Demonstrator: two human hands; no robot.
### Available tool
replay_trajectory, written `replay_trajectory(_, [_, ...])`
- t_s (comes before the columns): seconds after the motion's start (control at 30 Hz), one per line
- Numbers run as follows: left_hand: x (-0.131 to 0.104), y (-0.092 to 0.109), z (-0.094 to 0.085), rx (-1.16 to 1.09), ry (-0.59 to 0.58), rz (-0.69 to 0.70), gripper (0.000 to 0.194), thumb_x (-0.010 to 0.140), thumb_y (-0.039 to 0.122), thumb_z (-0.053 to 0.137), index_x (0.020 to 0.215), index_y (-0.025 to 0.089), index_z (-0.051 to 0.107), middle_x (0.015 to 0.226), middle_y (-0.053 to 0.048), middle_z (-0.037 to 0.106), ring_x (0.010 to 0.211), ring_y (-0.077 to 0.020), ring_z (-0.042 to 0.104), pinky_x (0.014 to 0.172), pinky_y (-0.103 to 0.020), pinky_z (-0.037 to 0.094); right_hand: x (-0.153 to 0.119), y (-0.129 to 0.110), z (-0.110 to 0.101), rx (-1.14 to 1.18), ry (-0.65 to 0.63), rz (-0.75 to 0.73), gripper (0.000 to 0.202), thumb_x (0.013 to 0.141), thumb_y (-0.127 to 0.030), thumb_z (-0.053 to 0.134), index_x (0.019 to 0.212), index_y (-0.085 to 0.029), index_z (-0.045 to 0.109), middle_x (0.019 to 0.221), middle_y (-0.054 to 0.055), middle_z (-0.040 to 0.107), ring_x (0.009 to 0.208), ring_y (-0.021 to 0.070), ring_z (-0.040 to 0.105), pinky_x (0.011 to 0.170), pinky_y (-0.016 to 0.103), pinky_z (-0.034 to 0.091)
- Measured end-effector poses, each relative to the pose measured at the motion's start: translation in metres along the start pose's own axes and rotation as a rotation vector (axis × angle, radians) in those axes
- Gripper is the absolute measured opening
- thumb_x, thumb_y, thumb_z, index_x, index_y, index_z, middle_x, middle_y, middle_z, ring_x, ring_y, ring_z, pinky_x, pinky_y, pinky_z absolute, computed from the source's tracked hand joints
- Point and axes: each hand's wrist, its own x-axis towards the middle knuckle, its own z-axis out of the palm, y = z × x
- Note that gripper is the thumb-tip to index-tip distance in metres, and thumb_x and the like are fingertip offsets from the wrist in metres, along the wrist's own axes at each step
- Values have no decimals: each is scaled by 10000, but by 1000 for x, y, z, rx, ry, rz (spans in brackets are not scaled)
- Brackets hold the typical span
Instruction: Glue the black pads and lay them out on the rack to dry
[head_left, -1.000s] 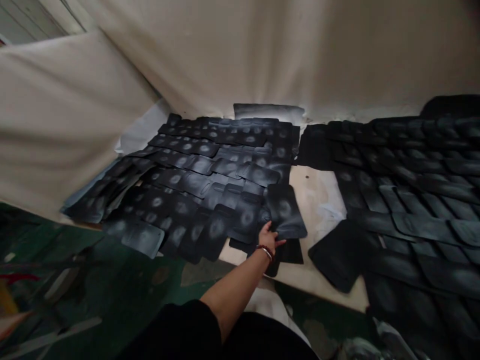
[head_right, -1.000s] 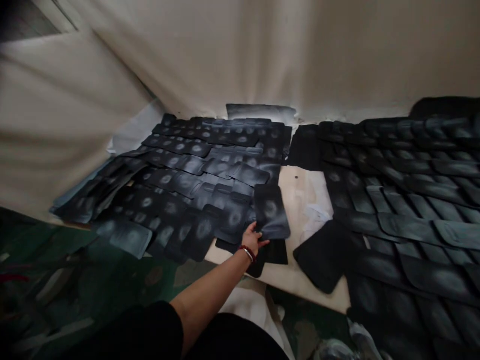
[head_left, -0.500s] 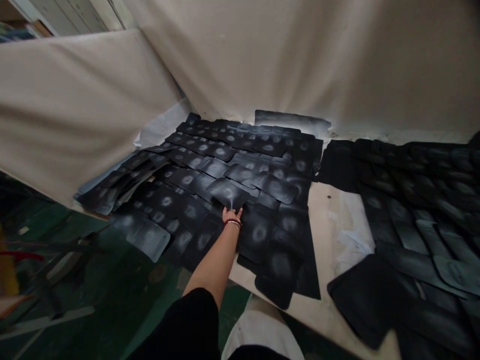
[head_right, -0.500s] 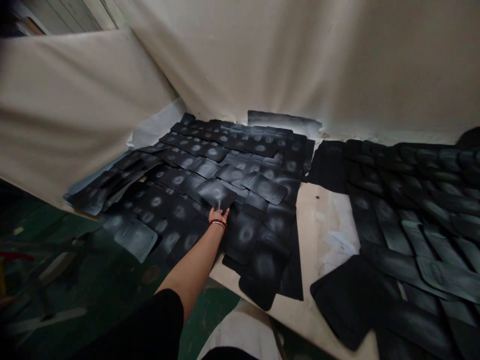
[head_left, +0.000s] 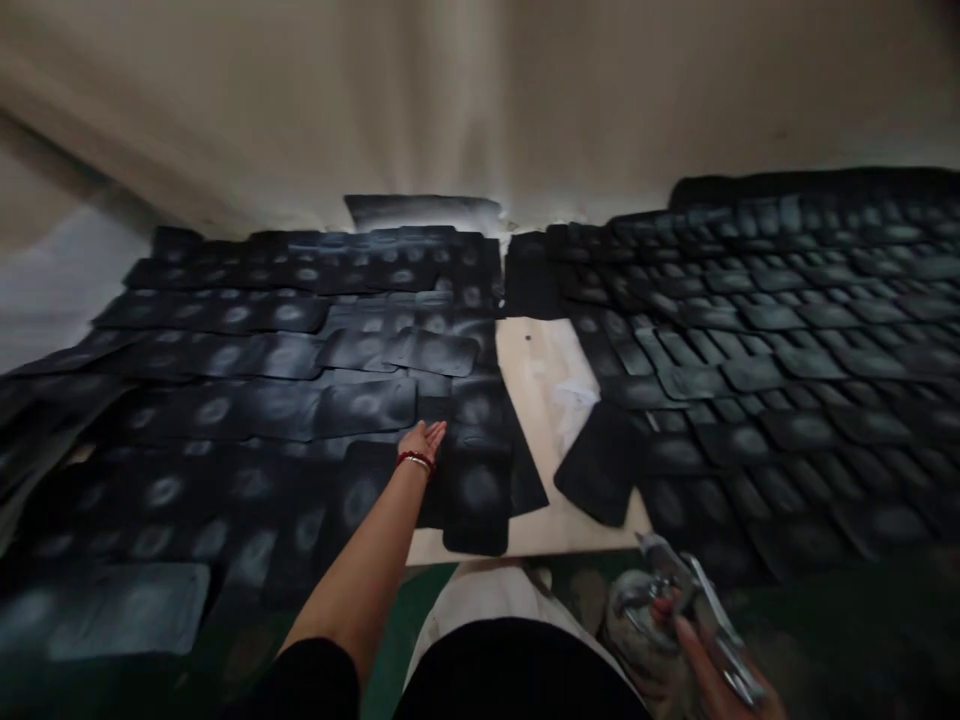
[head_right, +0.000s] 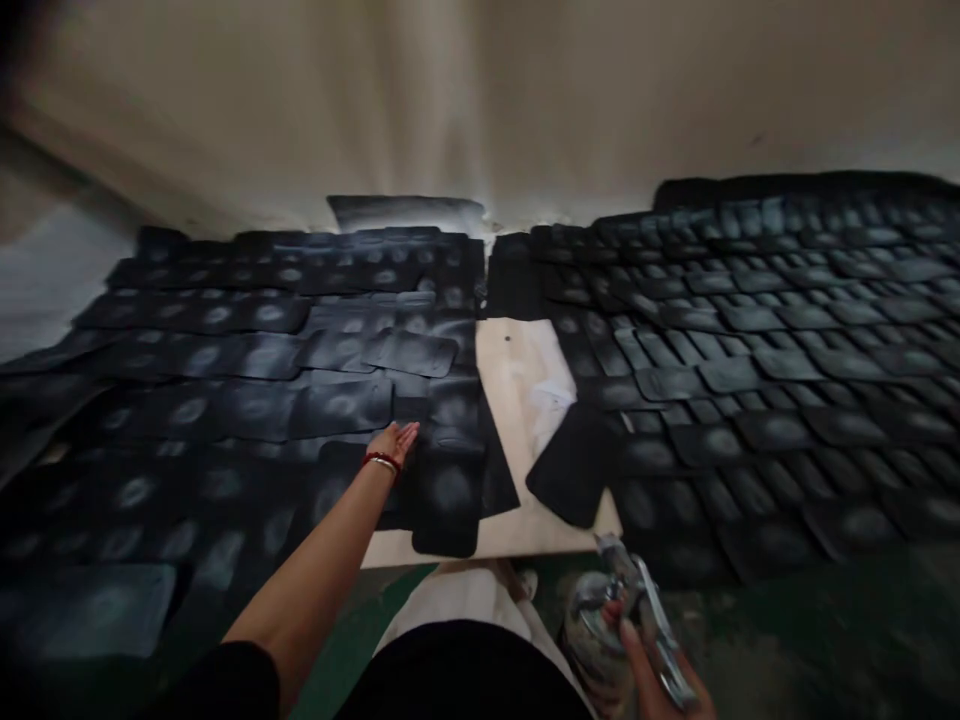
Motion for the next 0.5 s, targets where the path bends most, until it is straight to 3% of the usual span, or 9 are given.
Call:
replay_trajectory(0.07, [-21,-35,18,164,-130,-81,49,893,132,475,931,117,501,848,-136,646,679,-169,683,565,-248,555,-7,11,-4,85,27,84,416,676,-580,660,857,-212,732,896,70,715,932,286,654,799,326,547])
replay_trajectory(0.17, [-59,-101,50,589,-369,-141,40,830,127,571,833,121,532,745,-103,649,613,-182,667,557,-284,542,-13,16,-6,220,46,162,425,660,-516,709,895,-162,721,915,98,714,933,296,653,827,358,532])
replay_trajectory(0.23, [-85,-141,70,826,-479,-127,96,777,116,631,757,135,539,722,-87,640,693,-210,675,618,-302,538,-17,16,-7,283,89,164,419,669,-495,717,911,-152,714,914,104,713,916,291,658,817,358,534])
replay_trajectory(0.3, [-104,-171,88,1005,-498,-2,199,699,118,710,690,153,514,765,-97,638,874,-263,662,724,-326,523,-21,16,-9,315,123,151,407,694,-476,710,945,-155,706,944,103,709,927,284,654,824,353,530])
replay_trajectory(0.4, [-117,-194,105,1334,-436,276,325,617,168,780,668,180,459,865,-131,638,1072,-326,579,856,-379,467,-27,19,-11,313,116,123,392,718,-467,699,951,-153,706,985,108,699,964,291,638,848,358,515])
replay_trajectory(0.5, [-115,-200,111,1449,-407,306,358,613,171,774,615,194,416,825,-136,632,1081,-346,565,867,-399,448,-31,25,-12,335,121,137,414,727,-481,690,963,-141,701,984,115,696,974,296,632,880,375,498])
